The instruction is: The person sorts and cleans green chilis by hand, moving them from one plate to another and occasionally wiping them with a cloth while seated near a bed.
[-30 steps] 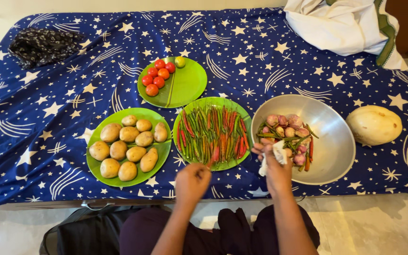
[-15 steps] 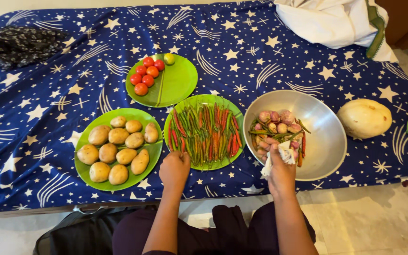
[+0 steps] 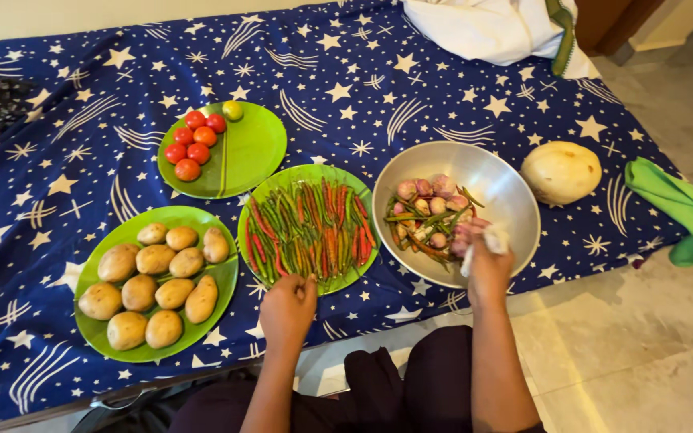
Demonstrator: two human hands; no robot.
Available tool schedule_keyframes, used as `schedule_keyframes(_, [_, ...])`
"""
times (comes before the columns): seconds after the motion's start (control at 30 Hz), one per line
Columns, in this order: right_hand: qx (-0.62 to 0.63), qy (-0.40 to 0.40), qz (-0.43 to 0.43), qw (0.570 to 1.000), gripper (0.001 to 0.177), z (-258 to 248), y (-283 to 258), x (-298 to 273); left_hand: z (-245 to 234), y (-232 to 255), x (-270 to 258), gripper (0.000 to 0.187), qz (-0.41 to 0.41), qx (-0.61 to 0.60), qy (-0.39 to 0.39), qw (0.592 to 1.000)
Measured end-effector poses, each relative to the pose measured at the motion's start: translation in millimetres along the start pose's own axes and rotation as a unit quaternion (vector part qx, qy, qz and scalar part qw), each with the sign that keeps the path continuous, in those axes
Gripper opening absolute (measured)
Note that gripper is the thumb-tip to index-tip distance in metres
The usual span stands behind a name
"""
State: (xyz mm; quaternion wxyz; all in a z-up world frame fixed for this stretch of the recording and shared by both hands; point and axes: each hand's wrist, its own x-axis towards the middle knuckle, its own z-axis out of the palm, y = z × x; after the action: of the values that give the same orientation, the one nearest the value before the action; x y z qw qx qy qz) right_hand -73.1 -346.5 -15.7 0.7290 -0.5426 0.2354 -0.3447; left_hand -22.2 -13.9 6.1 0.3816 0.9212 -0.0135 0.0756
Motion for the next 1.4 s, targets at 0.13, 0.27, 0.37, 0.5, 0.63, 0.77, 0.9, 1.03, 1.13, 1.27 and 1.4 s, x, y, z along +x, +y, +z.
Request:
schedule_keyframes(0.13, [-0.27,-0.054,-0.029,0.961,0.021,12,9,2,5,10,-12,0.028,0.025,-0.014,-0.012,1.0])
schedule_keyframes(0.27, [-0.428,-0.144,-0.081,0.888,0.022,20,26,13,5,13,-15,0.029,0.041,-0.015,-0.033,0.999])
schedule_keyframes(0.37, [-0.606,-0.145,-0.039,0.781,0.031,34,34,15,4,14,-15,0.029,0.057,-0.022,-0.022,0.998])
schedule_keyframes(0.5, [-0.654,-0.138,-0.065,0.741,0.04,43,33,10,4,14,-15,0.03,0.041,-0.024,-0.043,0.998])
schedule_keyframes(0.63, [-0.673,-0.128,-0.04,0.727,0.045,50,33,10,7,14,-18,0.027,0.05,-0.043,-0.043,0.997])
schedule_keyframes(0.77, [-0.712,-0.102,-0.045,0.694,0.039,58,26,6,6,12,-23,0.027,0.079,-0.04,-0.039,0.995])
schedule_keyframes(0.9, [-0.715,-0.122,-0.022,0.688,0.035,64,18,3,7,12,-24,0.027,0.08,-0.04,-0.037,0.995])
schedule_keyframes(1.03, [-0.707,-0.14,-0.024,0.693,0.034,61,20,-1,7,14,-26,0.027,0.074,-0.05,-0.04,0.995])
schedule_keyframes(1.13, [-0.602,-0.148,-0.049,0.783,0.051,49,23,6,5,16,-26,0.028,0.066,-0.048,-0.048,0.995])
schedule_keyframes(1.27, [-0.453,-0.156,0.022,0.877,0.044,29,32,11,3,18,-27,0.028,0.068,-0.067,-0.048,0.994])
schedule_keyframes(1.4, [-0.28,-0.18,0.072,0.94,0.035,24,25,4,5,21,-26,0.026,0.077,-0.082,-0.057,0.992])
